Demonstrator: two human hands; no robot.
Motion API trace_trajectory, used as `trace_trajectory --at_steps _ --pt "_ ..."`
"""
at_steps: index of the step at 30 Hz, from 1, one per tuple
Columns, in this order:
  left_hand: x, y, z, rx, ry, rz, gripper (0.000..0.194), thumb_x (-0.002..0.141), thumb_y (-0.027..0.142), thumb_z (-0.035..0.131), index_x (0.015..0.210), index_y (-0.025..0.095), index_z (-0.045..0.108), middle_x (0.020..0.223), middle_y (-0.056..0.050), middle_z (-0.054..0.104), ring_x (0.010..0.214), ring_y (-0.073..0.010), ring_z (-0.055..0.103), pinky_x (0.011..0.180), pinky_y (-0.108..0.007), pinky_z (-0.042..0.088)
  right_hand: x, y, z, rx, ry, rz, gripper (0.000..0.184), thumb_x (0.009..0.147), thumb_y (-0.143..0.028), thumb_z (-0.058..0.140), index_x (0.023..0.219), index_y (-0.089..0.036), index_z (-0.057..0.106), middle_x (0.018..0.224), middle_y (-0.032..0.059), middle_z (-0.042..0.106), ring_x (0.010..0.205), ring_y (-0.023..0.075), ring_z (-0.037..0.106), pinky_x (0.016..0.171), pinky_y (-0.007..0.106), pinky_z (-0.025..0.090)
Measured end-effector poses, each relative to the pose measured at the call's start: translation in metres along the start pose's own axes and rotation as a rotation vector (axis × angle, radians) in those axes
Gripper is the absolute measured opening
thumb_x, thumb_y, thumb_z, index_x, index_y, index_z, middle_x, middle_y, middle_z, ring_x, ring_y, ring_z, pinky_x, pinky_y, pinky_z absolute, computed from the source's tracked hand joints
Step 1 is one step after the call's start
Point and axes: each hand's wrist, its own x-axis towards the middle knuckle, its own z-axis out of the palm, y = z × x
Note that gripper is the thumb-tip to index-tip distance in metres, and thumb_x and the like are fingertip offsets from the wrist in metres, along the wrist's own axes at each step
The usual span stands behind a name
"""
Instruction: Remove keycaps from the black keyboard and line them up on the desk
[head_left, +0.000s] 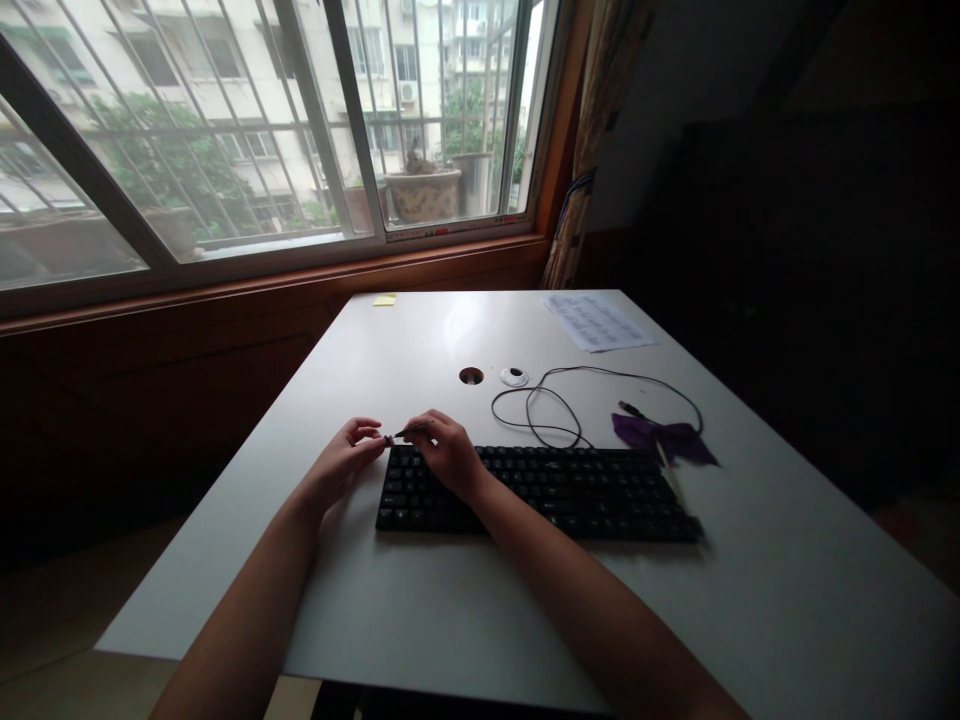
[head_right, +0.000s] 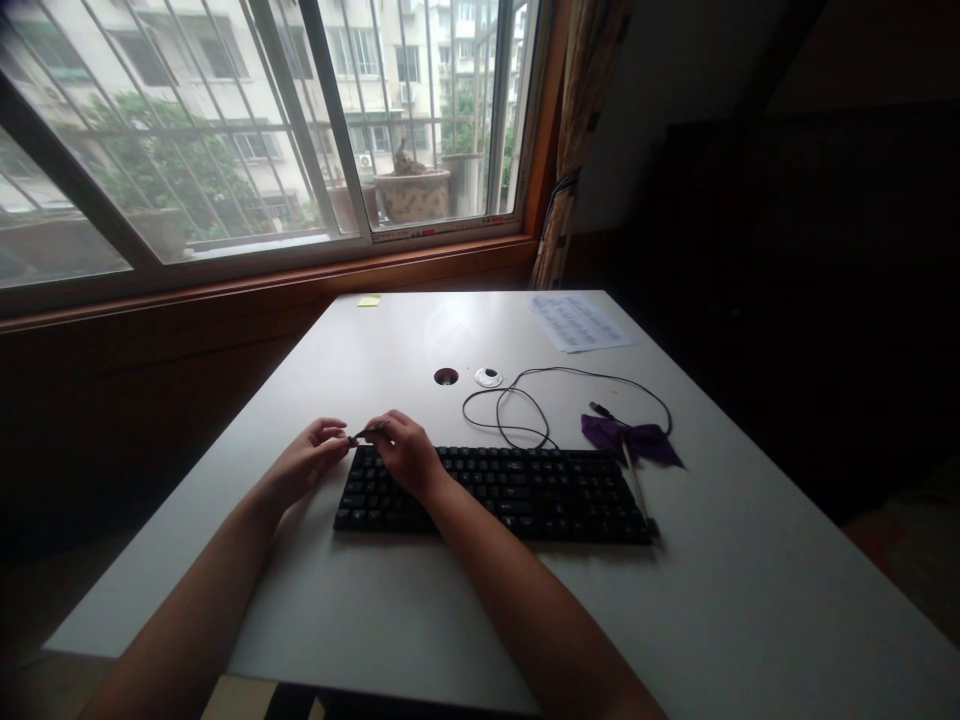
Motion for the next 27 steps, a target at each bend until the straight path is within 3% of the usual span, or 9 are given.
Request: trace_trajectory --at_steps 5,12,19,23,27 --pt "-0.002 0.002 0.004 0.147 0.029 0.06 0.039 0.067 0.038 0.081 0.095 0.021 0.06 0.086 0.001 0.063 0.077 -0.0147 0.062 0.068 -0.024 0.043 0.001 0.006 0.002 0.036 0.06 0.065 0.012 0.086 -0.012 0.059 0.09 -0.02 0.066 0.089 0.0035 0.065 0.084 0.0166 0.064 0.08 0.03 0.053" --pt "-0.009 0.009 0.002 0.236 -0.033 0.016 0.034 0.069 0.046 0.077 0.088 0.019 0.066 0.086 -0.005 0.071 0.076 -0.0207 0.063 0.063 -0.026 0.043 0.002 0.022 0.006 0.189 0.234 0.286 0.007 0.087 -0.018 0.055 0.094 -0.018 0.056 0.08 0.0014 0.063 0.064 0.0146 0.067 0.061 0.027 0.055" --pt "0.0 0.002 -0.001 0.131 0.026 0.077 0.035 0.073 0.045 0.076 0.095 0.019 0.071 0.096 -0.008 0.072 0.092 -0.0229 0.065 0.082 -0.032 0.047 0.001 0.006 0.001 0.047 0.163 0.13 0.005 0.088 -0.016 0.056 0.092 -0.019 0.058 0.092 0.004 0.059 0.071 0.0138 0.064 0.067 0.028 0.055" --pt "0.007 -0.007 -0.007 0.009 0.071 0.05 0.037 0.071 0.045 0.077 0.096 0.018 0.071 0.102 -0.01 0.072 0.093 -0.0223 0.066 0.086 -0.034 0.05 -0.006 -0.013 -0.018 -0.09 0.179 0.077 0.004 0.09 -0.018 0.055 0.092 -0.021 0.057 0.092 0.0047 0.059 0.08 0.0168 0.061 0.071 0.03 0.055" --pt "0.011 -0.009 -0.01 -0.036 0.091 0.023 0.04 0.069 0.044 0.079 0.096 0.017 0.07 0.103 -0.011 0.072 0.097 -0.0221 0.066 0.088 -0.034 0.05 -0.02 -0.029 -0.06 -0.225 0.195 0.032 0.006 0.091 -0.017 0.053 0.093 -0.022 0.055 0.093 0.0052 0.058 0.081 0.018 0.059 0.072 0.033 0.055"
